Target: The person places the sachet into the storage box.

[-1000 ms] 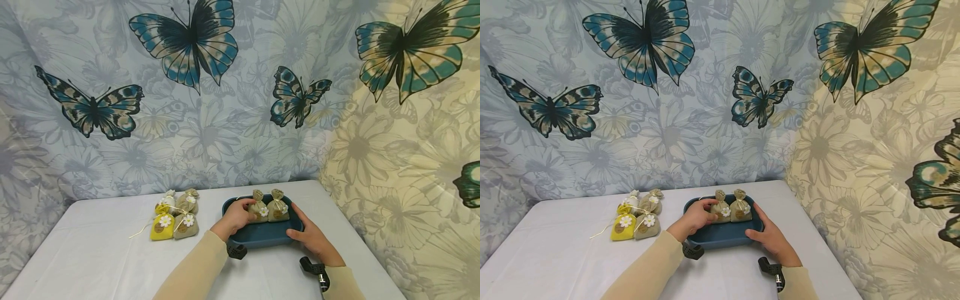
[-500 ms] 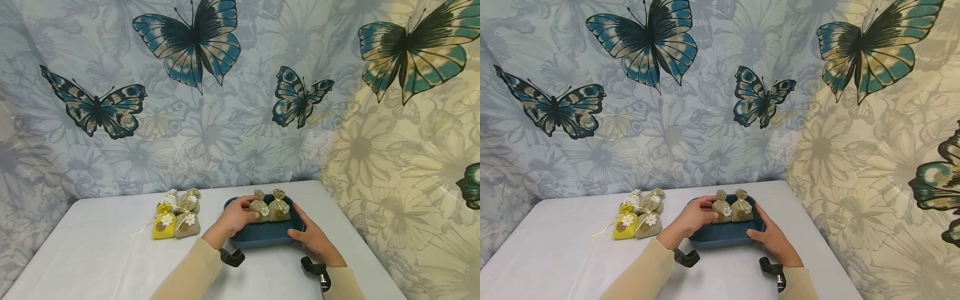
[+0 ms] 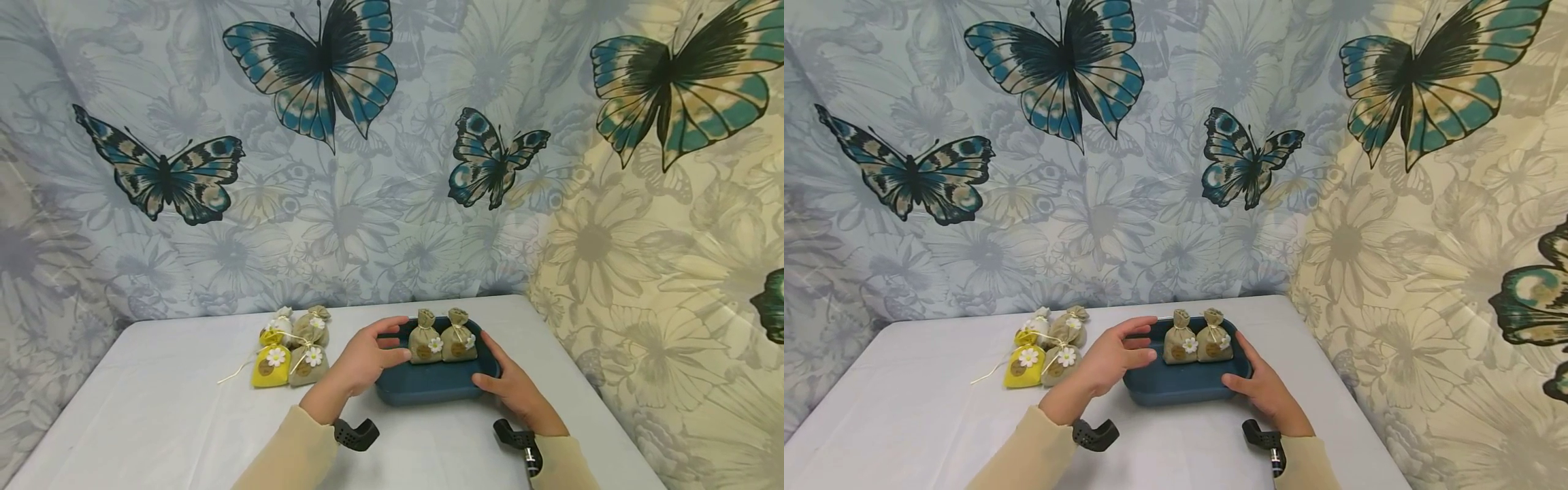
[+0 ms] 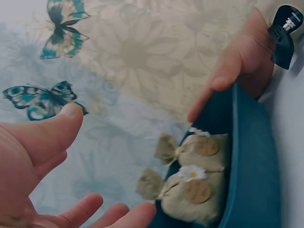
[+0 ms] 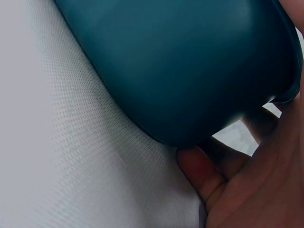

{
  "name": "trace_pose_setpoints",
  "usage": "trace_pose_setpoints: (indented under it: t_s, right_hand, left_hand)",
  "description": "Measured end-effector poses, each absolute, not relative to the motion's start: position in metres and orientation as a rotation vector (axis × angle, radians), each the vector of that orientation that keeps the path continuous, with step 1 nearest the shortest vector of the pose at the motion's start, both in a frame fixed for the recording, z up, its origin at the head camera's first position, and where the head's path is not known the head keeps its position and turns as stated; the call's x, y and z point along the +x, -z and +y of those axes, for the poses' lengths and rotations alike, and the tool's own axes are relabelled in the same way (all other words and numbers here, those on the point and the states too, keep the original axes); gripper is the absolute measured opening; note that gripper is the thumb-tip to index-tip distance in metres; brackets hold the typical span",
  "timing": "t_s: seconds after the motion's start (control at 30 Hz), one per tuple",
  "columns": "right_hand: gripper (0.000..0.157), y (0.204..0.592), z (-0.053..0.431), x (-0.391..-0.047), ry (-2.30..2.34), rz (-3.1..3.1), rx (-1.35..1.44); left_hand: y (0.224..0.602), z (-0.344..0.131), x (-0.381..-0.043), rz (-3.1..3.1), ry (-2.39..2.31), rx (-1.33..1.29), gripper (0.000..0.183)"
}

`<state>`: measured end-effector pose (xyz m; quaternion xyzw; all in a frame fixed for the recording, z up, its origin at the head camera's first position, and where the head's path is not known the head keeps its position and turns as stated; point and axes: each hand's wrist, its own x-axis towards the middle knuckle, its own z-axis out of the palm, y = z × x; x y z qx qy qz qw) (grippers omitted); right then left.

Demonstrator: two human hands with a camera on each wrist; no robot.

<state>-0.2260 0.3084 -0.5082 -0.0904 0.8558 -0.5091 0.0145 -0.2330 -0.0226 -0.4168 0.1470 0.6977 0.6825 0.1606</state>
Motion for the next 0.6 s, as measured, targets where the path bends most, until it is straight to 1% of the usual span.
trace_pose_setpoints:
  t_s: [0.2,0.6]
  right_hand:
    - [0.094,0.508,0.309,-0.226,1.584,2.662,-0.295]
    - [0.093,0.509,0.308,-0.224,1.603,2.654,-0.256]
  left_hand:
    - [0.409,-0.055,-0.221,2.060,-1.963,0.492,0.064]
    - [0.402,-0.134,-0.198,2.283,-1.934,0.392,0.069]
